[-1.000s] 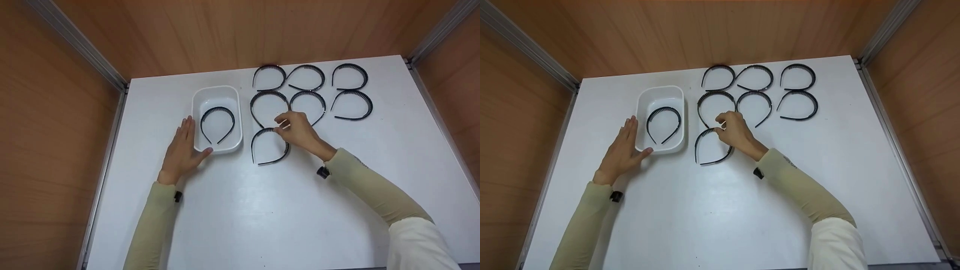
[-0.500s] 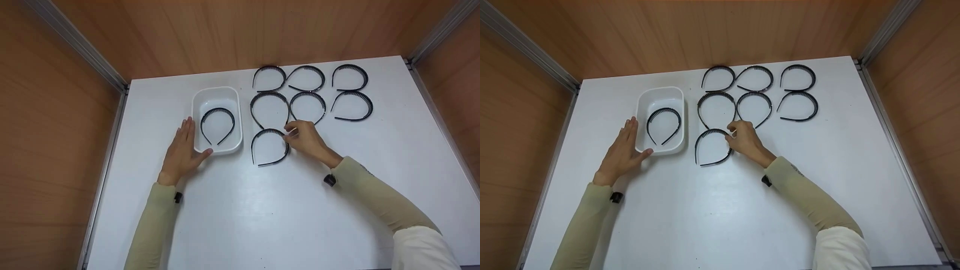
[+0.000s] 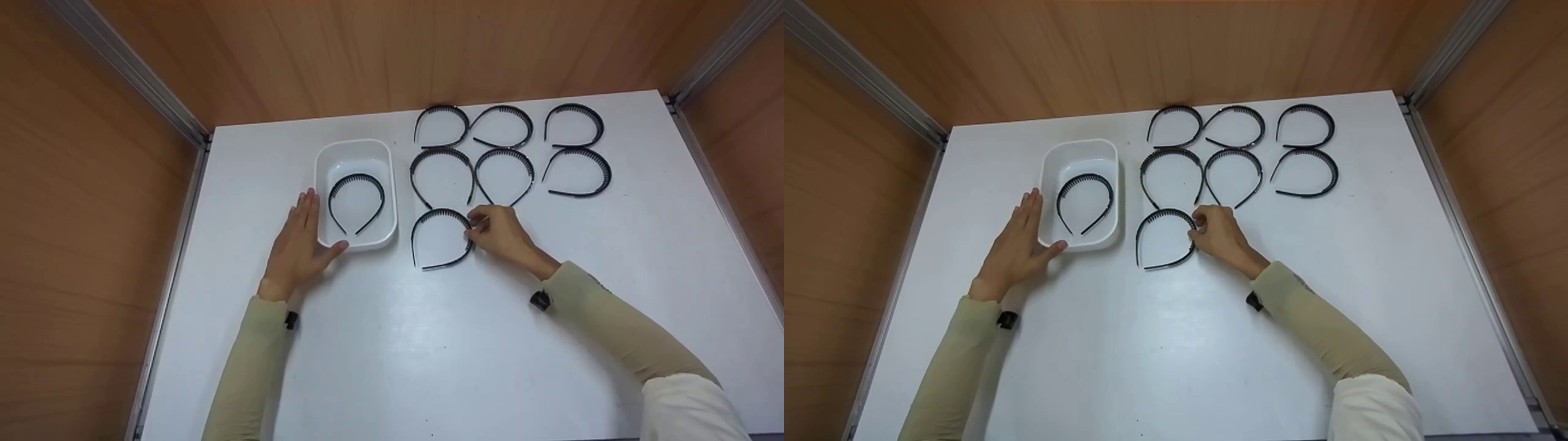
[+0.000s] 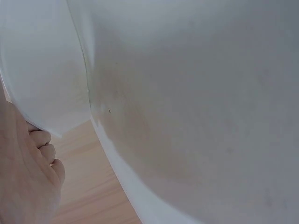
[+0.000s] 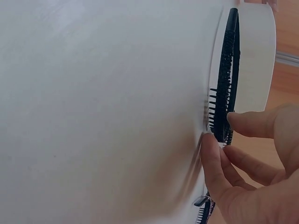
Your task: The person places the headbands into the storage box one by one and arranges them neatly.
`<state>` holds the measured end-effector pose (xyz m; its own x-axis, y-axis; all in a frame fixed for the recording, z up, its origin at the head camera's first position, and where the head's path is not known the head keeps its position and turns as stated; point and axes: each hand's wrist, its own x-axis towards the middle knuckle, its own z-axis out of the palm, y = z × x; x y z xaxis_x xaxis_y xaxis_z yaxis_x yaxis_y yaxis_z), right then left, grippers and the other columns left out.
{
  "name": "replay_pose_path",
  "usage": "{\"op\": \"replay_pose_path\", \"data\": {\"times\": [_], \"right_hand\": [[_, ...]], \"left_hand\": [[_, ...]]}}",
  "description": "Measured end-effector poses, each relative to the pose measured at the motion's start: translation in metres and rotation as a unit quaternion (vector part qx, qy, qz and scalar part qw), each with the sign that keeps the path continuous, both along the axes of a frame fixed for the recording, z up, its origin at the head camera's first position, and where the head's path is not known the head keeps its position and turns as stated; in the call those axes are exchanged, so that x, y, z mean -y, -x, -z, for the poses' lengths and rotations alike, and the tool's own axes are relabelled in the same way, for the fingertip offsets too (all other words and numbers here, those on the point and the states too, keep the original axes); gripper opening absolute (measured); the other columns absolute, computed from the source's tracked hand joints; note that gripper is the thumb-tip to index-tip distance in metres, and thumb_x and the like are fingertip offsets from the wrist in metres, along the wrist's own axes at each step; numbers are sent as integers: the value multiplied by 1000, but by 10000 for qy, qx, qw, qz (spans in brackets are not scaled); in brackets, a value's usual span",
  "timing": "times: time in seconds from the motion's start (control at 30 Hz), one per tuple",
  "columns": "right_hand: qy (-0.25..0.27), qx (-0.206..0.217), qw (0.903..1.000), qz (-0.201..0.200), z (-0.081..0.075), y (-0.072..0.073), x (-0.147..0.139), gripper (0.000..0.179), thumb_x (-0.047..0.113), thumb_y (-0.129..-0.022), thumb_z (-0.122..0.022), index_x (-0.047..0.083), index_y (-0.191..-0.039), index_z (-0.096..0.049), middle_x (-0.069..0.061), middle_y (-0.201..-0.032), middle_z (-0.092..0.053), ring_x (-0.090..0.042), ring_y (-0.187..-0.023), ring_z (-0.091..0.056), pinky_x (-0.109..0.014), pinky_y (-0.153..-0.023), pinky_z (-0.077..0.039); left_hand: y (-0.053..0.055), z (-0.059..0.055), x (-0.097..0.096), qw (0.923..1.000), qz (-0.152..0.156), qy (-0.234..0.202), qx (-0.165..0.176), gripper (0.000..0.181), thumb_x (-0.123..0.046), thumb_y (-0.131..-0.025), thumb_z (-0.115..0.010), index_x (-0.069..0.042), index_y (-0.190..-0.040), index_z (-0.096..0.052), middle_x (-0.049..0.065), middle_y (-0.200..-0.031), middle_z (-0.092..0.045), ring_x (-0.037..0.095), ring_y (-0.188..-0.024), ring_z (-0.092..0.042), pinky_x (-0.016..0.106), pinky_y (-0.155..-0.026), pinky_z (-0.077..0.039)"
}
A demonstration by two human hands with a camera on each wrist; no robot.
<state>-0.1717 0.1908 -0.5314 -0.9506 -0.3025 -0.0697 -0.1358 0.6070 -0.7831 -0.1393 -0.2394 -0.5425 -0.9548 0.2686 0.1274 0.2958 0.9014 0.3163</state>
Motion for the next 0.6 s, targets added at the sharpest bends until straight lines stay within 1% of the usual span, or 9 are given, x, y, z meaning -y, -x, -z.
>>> {"op": "replay_pose_path", "data": {"times": [0.17, 0.4, 0.6], "right_hand": [[-17, 67, 10000, 23, 3, 0, 1, 29, 3, -92, -80, -7, -118, -74, -21, -107, -76, -29, -92, -76, -36, -78, -63], [97, 190, 9998, 31, 2, 2, 0, 26, -1, -91, -77, -6, -116, -75, -19, -106, -75, -28, -92, -76, -25, -74, -60], [118, 279, 9995, 91, 0, 2, 1, 26, -2, -91, -75, -6, -117, -75, -20, -108, -76, -29, -95, -76, -25, -74, -60]], "left_hand": [[0, 0, 0, 10000, -13, -12, -10, 115, -75, -97, -57, -2, -171, -10, 14, -180, -10, 29, -168, -8, 45, -137, -12], [2, 1, 0, 10000, -23, -87, -36, 115, -76, -96, -57, -1, -171, -12, 14, -180, -10, 29, -168, -8, 44, -137, -12], [1, 2, 0, 9999, -23, -118, -29, 115, -75, -96, -59, -1, -171, -12, 14, -180, -11, 29, -168, -9, 45, -137, -13]]}}
